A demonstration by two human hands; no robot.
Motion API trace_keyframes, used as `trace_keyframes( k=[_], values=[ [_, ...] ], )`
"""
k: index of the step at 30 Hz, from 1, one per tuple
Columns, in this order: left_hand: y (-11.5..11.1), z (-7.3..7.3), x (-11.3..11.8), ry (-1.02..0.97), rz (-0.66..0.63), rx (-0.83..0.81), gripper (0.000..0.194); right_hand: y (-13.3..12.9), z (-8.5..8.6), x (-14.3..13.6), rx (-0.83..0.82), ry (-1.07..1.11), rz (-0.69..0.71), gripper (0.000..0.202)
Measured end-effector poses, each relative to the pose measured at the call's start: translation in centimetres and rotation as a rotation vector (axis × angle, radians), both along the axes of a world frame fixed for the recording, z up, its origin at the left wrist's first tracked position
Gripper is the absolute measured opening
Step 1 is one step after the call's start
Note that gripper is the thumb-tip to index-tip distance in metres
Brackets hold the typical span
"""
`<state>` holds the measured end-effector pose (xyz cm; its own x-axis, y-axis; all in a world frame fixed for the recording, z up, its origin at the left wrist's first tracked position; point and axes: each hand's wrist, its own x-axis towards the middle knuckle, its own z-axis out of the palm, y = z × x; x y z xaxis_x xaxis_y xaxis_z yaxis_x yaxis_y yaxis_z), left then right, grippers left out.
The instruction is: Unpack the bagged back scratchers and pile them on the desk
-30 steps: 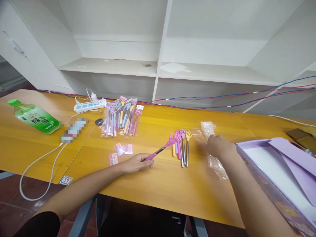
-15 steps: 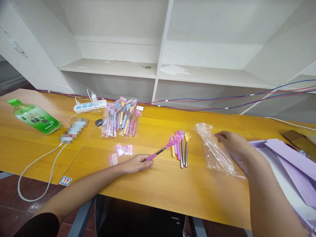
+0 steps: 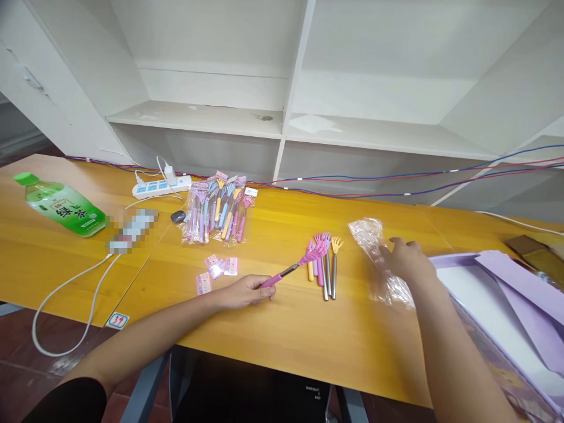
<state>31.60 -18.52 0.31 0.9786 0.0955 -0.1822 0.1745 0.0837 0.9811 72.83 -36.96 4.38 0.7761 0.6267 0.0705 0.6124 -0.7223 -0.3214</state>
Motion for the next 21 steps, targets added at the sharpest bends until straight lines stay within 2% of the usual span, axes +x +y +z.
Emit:
trace_keyframes(
  k=[3, 5, 8, 10, 11, 13, 14, 16, 18, 21],
  values=[
    [0.0, 0.0, 0.0, 0.009, 0.011, 0.005, 0.054, -0.2, 0.5, -2.0, -0.070, 0.005, -0.073, 0.035],
    [0.0, -0.1, 0.0, 0.015, 0.022, 0.005, 0.054, 0.0, 1.3, -3.6, -0.050, -0.014, -0.085, 0.040],
    [0.0, -0.3, 0.0, 0.011, 0.035, 0.006, 0.053, 1.0, 2.3, -7.0, 0.118, 0.002, 0.004, 0.041],
    [0.0, -0.2, -0.1, 0.005, 0.058, 0.054, 0.053, 2.1, 2.1, -10.3, 0.228, 0.133, 0.142, 0.041],
    [0.0, -0.2, -0.1, -0.006, 0.086, 0.115, 0.053, 2.8, 1.7, -12.2, 0.265, 0.253, 0.230, 0.042],
    [0.1, 0.1, -0.2, -0.038, 0.169, 0.307, 0.052, 4.2, 0.5, -16.1, 0.384, 0.684, 0.413, 0.051],
    [0.2, 0.2, -0.3, -0.048, 0.208, 0.424, 0.050, 5.0, -0.1, -17.9, 0.452, 0.879, 0.452, 0.052],
    [0.3, 0.4, -0.4, -0.033, 0.250, 0.654, 0.045, 6.1, -1.4, -20.8, 0.600, 1.157, 0.447, 0.050],
    [0.4, 0.5, -0.4, 0.014, 0.258, 0.843, 0.039, 6.8, -2.4, -22.7, 0.694, 1.321, 0.430, 0.044],
    [0.6, 0.0, -0.3, -0.004, 0.268, 1.057, 0.032, 6.6, -3.1, -24.1, 0.710, 1.464, 0.443, 0.041]
  ],
)
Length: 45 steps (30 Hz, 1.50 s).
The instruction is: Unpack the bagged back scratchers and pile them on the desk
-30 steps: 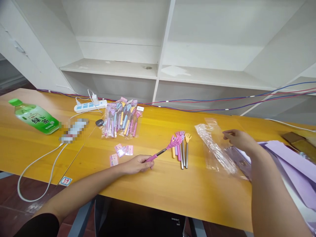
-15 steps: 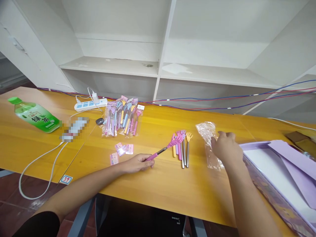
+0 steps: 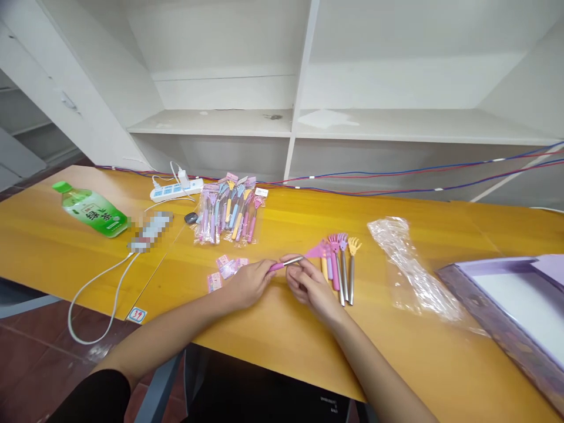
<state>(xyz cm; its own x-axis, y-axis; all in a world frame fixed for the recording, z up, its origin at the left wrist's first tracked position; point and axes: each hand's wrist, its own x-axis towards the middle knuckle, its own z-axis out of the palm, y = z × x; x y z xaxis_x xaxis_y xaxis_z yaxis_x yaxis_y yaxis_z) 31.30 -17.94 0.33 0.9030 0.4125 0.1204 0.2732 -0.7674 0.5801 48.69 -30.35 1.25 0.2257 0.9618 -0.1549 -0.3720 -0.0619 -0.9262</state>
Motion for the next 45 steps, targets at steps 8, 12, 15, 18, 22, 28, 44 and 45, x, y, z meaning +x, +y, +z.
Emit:
trace_keyframes(
  k=[8, 12, 15, 18, 22, 28, 44, 45],
  values=[
    [-0.8, -0.9, 0.6, 0.073, 0.092, 0.227, 0.013, -1.0, -0.6, -4.2, -0.110, 0.092, 0.136, 0.044],
    [-0.8, -0.6, 0.4, 0.141, 0.135, 0.336, 0.007, -0.6, -0.9, -5.8, -0.095, 0.140, -0.015, 0.046],
    [-0.8, -0.5, 0.2, 0.108, 0.148, 0.450, 0.010, -0.3, -0.8, -6.2, -0.087, 0.120, -0.236, 0.047],
    [-1.5, 0.0, 0.2, 0.073, 0.175, 0.595, 0.020, -0.9, 0.3, -6.8, -0.027, 0.130, -0.519, 0.044],
    [-4.4, 0.8, 0.6, 0.058, 0.219, 0.680, 0.020, -2.6, 3.2, -8.7, 0.168, 0.339, -0.762, 0.032],
    [-8.8, 0.7, 1.8, -0.028, 0.343, 0.593, 0.017, -2.6, 5.4, -11.2, 0.392, 0.304, -0.929, 0.056],
    [-12.5, 5.8, -4.2, 0.094, -0.194, -0.004, 0.010, -9.5, 8.2, -12.8, 0.323, -0.151, -0.638, 0.071],
    [-13.0, 6.2, -4.6, 0.090, -0.217, -0.054, 0.009, -10.4, 8.2, -12.6, 0.301, -0.174, -0.622, 0.071]
  ],
)
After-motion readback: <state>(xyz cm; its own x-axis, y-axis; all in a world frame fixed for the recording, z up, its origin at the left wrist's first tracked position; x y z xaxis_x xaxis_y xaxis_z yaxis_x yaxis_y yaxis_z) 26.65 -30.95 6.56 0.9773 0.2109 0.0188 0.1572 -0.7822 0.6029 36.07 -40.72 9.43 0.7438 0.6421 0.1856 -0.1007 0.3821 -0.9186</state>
